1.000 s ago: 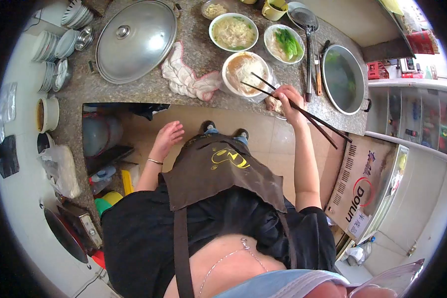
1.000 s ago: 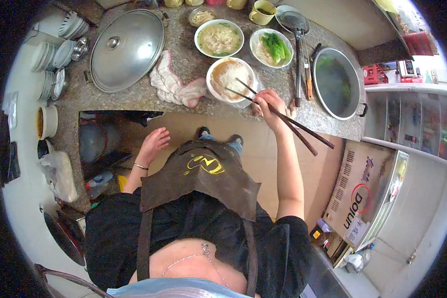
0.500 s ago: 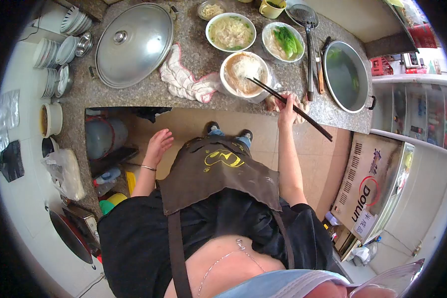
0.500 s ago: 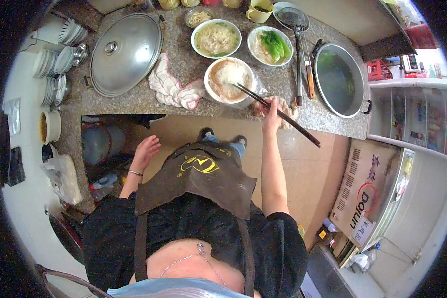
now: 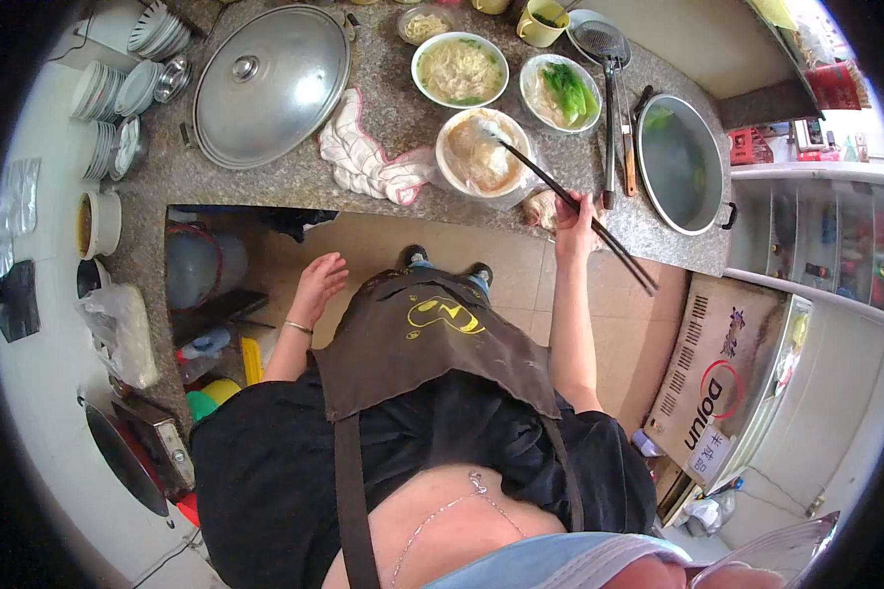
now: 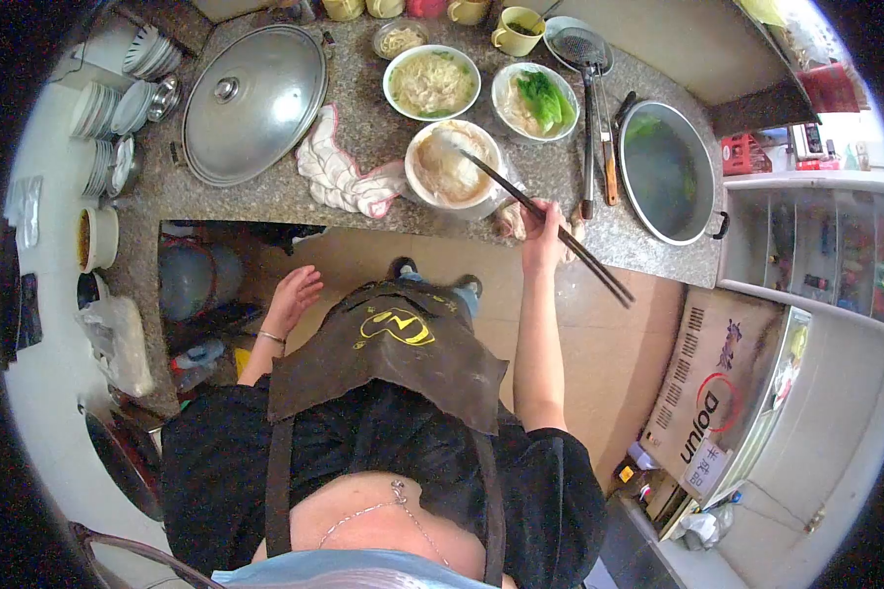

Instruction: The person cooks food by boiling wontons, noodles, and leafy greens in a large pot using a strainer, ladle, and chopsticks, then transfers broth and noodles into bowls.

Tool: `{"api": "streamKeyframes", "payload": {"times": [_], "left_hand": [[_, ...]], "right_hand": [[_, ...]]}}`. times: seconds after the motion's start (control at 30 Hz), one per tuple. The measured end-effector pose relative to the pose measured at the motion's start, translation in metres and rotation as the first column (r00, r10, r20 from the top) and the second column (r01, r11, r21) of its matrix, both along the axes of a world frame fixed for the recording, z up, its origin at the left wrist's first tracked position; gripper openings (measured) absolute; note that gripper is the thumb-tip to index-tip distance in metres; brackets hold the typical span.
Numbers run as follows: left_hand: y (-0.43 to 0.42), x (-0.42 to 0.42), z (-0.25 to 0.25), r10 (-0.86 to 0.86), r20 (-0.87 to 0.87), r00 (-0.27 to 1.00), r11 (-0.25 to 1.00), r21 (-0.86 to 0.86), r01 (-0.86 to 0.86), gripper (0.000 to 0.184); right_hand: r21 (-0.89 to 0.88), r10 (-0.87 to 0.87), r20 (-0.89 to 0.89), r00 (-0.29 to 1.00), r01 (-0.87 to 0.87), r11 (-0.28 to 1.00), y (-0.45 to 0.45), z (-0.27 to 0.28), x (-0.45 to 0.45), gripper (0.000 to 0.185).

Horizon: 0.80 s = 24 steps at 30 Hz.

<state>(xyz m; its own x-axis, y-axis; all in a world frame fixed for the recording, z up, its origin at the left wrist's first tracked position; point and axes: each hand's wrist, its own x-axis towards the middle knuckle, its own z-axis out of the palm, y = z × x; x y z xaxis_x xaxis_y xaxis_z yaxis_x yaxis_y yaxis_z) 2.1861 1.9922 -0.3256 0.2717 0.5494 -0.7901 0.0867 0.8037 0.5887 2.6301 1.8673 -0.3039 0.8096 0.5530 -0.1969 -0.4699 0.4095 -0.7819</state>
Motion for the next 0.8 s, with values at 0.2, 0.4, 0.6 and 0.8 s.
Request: {"api": "streamKeyframes", "payload": {"times": [0.2,0.4,0.6,0.8], "left_hand": [[0.0,0.01,0.0,-0.045,0.016,0.999,0.999,0.011,0.045,0.031],[-0.001,0.005,-0.013,-0.029,0.019,0.999,1.0,-0.005,0.029,0.03],[-0.008,-0.004,-0.006,-0.014,-0.054,0.998,1.0,-0.006,0.013,0.032],[-0.008,-0.012,-0.005,-0.03,-0.119,0.992,1.0,-0.008,0.03,0.032]], "right_hand": [[-0.51,0.491,0.817,0.303,-0.018,0.86,0.022,0.101,0.012,0.022],[-0.556,0.532,0.766,0.36,-0.044,0.83,0.011,0.083,0.025,0.012],[-0.43,0.443,0.619,0.649,-0.193,0.882,-0.023,-0.015,0.038,0.022],[-0.21,-0.013,0.125,0.992,0.039,0.977,-0.013,-0.081,0.003,0.026]]}}
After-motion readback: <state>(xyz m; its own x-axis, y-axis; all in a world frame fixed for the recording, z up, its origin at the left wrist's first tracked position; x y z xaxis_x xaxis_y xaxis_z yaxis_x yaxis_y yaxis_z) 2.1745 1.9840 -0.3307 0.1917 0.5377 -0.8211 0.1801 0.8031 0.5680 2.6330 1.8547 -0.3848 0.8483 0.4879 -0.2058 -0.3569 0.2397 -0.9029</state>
